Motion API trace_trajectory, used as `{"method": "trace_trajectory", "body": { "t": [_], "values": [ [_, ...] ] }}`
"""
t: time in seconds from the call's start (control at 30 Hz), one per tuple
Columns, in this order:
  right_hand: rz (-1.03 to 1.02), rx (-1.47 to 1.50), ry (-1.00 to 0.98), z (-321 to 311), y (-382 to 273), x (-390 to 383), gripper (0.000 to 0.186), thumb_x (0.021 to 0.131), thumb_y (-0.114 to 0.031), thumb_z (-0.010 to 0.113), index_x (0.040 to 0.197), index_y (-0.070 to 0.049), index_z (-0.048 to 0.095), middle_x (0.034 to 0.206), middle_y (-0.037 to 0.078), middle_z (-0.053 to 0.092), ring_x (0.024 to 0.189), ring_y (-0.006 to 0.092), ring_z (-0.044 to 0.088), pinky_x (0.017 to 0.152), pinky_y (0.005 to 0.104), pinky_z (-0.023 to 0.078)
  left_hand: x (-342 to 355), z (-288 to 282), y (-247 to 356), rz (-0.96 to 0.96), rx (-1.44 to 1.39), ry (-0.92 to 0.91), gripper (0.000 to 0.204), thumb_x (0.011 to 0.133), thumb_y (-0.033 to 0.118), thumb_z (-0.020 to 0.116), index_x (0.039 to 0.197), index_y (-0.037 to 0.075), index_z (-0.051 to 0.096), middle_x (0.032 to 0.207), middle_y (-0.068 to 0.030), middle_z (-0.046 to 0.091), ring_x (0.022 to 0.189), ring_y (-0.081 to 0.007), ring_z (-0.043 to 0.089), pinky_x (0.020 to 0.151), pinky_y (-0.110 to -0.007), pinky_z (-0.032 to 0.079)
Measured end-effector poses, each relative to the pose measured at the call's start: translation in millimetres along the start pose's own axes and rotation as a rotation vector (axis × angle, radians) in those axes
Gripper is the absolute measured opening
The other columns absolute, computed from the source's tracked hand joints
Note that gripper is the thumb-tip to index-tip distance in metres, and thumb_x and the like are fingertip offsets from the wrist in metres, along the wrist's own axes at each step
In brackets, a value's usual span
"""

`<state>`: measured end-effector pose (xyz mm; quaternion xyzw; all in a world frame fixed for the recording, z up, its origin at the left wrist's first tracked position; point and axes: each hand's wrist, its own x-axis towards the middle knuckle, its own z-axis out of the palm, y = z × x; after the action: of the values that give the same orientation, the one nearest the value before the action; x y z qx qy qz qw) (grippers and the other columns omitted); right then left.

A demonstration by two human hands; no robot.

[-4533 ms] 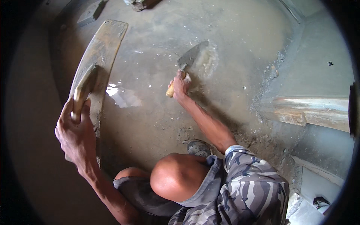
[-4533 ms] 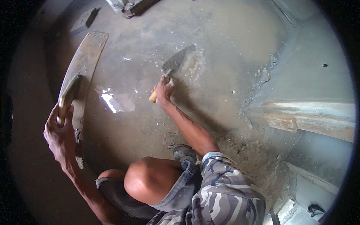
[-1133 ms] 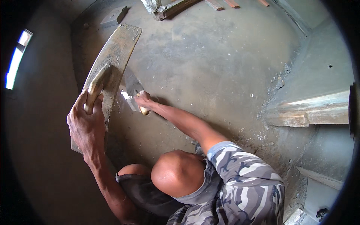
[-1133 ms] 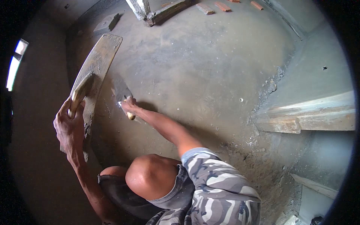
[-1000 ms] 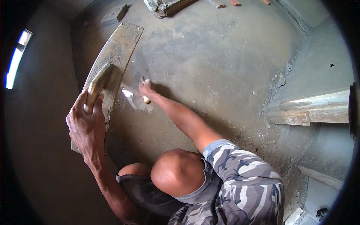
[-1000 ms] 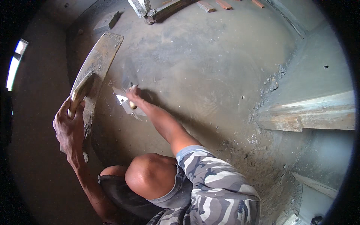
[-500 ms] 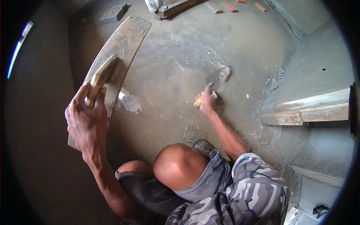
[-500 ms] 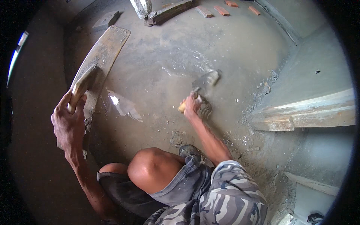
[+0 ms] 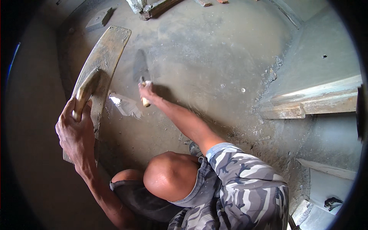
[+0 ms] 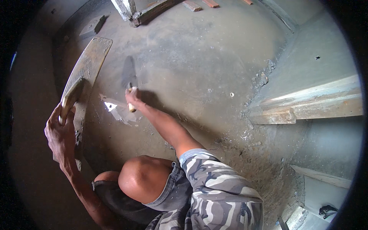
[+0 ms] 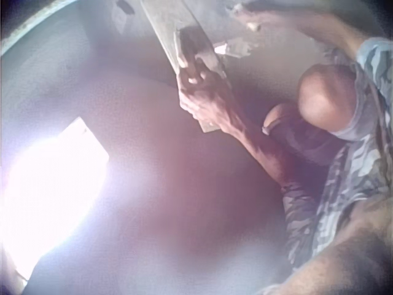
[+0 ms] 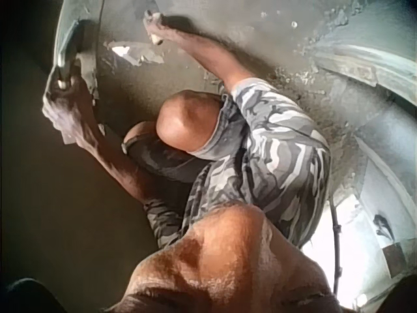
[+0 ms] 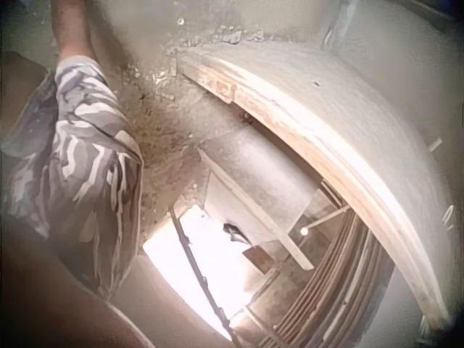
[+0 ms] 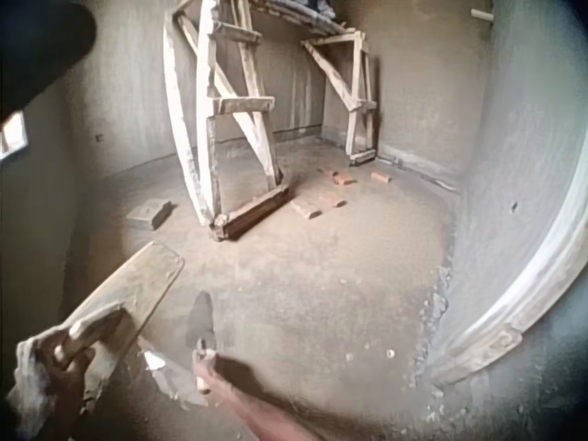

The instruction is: The person smooths a wet floor surface using a wooden float and a trowel before climbing onto a wooden scaffold. They then receive and move buckets of material from another worker before returning to the floor below.

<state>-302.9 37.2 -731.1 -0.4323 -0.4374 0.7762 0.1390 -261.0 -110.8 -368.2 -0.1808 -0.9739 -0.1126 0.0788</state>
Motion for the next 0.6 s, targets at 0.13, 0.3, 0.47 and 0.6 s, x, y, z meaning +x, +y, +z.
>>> {"method": "trace_trajectory", "body": {
  "t": [0.13, 0.3, 0.47, 0.6],
  "values": [
    [-0.054, 0.282, 0.242, -81, -11, 40, 0.032, 0.096, -0.039, 0.053, 0.09, -0.009, 0.046, 0.063, 0.006, 0.052, 0.045, 0.0194, 0.054, 0.038, 0.0369, 0.045, 0, 4, 9, 0.025, -0.062, -0.016, 0.05, 0.086, 0.047, 0.067, 0.126, 0.017, 0.066, 0.111, -0.012, 0.071, 0.101, -0.0297, 0.069, 0.09, -0.047, 0.051],
    [-0.101, 0.378, 0.475, -160, 9, -11, 0.027, 0.096, -0.032, 0.059, 0.091, -0.01, 0.044, 0.065, 0.003, 0.049, 0.045, 0.0183, 0.053, 0.037, 0.0347, 0.046, 2, 5, -8, -0.01, -0.026, 0.047, 0.037, 0.086, 0.031, 0.067, 0.119, 0.013, 0.069, 0.101, -0.0154, 0.072, 0.097, -0.0329, 0.069, 0.088, -0.045, 0.051],
    [-0.133, 0.509, 0.614, -249, -26, -99, 0.032, 0.095, -0.037, 0.062, 0.088, -0.01, 0.046, 0.065, 0.002, 0.049, 0.044, 0.0163, 0.052, 0.037, 0.0332, 0.046, -2, -7, 9, 0.025, -0.149, 0.003, 0.038, 0.087, 0.031, 0.067, 0.119, 0.012, 0.069, 0.102, -0.0162, 0.071, 0.097, -0.0333, 0.069, 0.088, -0.045, 0.052],
    [-0.225, 0.135, 0.363, -194, -34, -133, 0.034, 0.094, -0.04, 0.063, 0.091, -0.009, 0.048, 0.068, 0.002, 0.049, 0.046, 0.0128, 0.052, 0.036, 0.0295, 0.047, 0, -3, 3, 0.049, -0.159, 0.033, 0.039, 0.087, 0.031, 0.067, 0.12, 0.011, 0.068, 0.104, -0.017, 0.071, 0.097, -0.0334, 0.069, 0.088, -0.045, 0.052]
  ]
}}
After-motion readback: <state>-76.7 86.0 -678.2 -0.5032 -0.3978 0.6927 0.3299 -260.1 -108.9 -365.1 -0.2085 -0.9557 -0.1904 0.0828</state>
